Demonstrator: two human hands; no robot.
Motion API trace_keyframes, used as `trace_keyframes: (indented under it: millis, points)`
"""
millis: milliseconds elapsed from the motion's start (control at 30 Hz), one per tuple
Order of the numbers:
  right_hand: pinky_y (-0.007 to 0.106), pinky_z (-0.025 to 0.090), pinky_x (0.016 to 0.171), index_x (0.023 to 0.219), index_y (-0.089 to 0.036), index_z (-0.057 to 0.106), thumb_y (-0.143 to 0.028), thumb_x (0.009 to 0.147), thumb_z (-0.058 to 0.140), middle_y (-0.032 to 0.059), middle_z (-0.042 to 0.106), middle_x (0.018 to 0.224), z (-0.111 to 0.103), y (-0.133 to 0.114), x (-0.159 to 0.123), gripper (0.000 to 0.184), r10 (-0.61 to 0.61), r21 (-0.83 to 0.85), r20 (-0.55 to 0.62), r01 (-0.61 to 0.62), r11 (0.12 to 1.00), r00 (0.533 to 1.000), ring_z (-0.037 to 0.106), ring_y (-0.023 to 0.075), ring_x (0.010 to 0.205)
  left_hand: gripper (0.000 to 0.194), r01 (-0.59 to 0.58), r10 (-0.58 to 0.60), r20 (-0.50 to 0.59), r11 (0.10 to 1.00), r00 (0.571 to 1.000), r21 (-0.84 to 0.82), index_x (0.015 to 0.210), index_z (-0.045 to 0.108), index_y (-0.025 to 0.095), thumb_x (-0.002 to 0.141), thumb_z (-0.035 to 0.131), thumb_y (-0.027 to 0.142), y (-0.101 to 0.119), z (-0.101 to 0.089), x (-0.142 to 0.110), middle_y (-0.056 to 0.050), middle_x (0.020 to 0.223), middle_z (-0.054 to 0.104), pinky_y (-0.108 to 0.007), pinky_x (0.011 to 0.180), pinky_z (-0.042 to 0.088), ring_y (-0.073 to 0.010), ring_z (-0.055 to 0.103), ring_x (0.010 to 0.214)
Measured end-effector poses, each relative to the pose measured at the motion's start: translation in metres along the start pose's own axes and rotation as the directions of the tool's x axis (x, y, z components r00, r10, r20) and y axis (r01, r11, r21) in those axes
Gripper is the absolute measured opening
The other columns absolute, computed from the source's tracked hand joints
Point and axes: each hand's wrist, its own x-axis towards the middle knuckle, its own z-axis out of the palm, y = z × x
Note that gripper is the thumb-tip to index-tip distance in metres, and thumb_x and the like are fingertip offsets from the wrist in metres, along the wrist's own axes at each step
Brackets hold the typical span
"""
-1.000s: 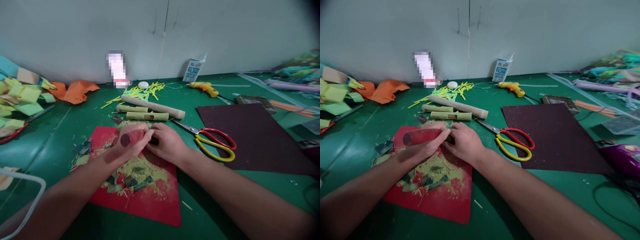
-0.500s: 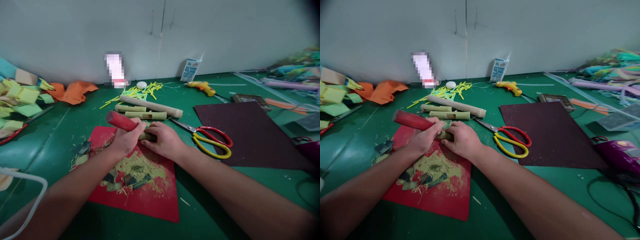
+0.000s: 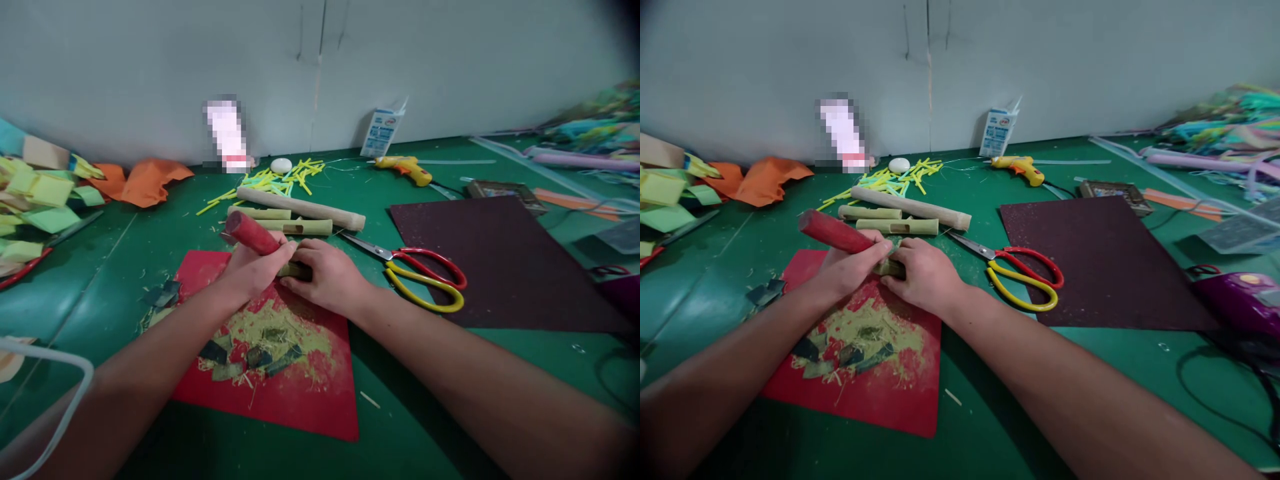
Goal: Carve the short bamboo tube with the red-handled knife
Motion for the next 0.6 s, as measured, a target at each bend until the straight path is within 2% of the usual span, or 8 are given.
trace_keyframes:
  millis: [200, 467, 600]
  points:
    - [0.031, 0.04, 0.072, 0.093, -0.016, 0.071, -0.035, 0.081, 0.069, 0.0089, 0.066, 0.098, 0.0011, -0.0002, 0.0013, 0.022, -0.011, -0.004, 0.006, 0.011, 1.0, 1.0, 0.057, 0.0212, 0.089, 0.033, -0.037, 0.036, 0.06, 0.999, 0.998, 0.017, 0.058, 0.045, 0.02, 0.082, 0.055, 0.041, 0.0048, -0.006, 0.0015, 0.002, 0.06, 0.046, -0.03, 0.062, 0.038, -0.014, 0.044, 0.062]
    - [0.031, 0.039, 0.071, 0.09, -0.017, 0.07, -0.035, 0.081, 0.069, 0.0078, 0.066, 0.095, 0.0031, 0.0011, 0.0015, 0.02, -0.021, 0.02, -0.005, 0.021, 1.0, 1.0, 0.056, 0.02, 0.087, 0.034, -0.041, 0.042, 0.02, 0.997, 0.999, -0.063, 0.058, 0.044, 0.02, 0.084, 0.055, 0.039, -0.0004, -0.0052, 0.0022, 0.003, 0.058, 0.042, -0.028, 0.057, 0.035, -0.0125, 0.041, 0.06]
    - [0.031, 0.04, 0.072, 0.09, -0.016, 0.07, -0.035, 0.08, 0.07, 0.0083, 0.066, 0.095, 0.0024, 0.0016, 0.0024, 0.021, -0.022, 0.023, -0.003, 0.022, 0.999, 1.0, 0.057, 0.0205, 0.087, 0.034, -0.038, 0.038, 0.026, 0.999, 0.999, -0.036, 0.059, 0.046, 0.02, 0.085, 0.055, 0.04, -0.0015, -0.0047, 0.0025, 0.003, 0.059, 0.044, -0.028, 0.058, 0.035, -0.0122, 0.042, 0.06]
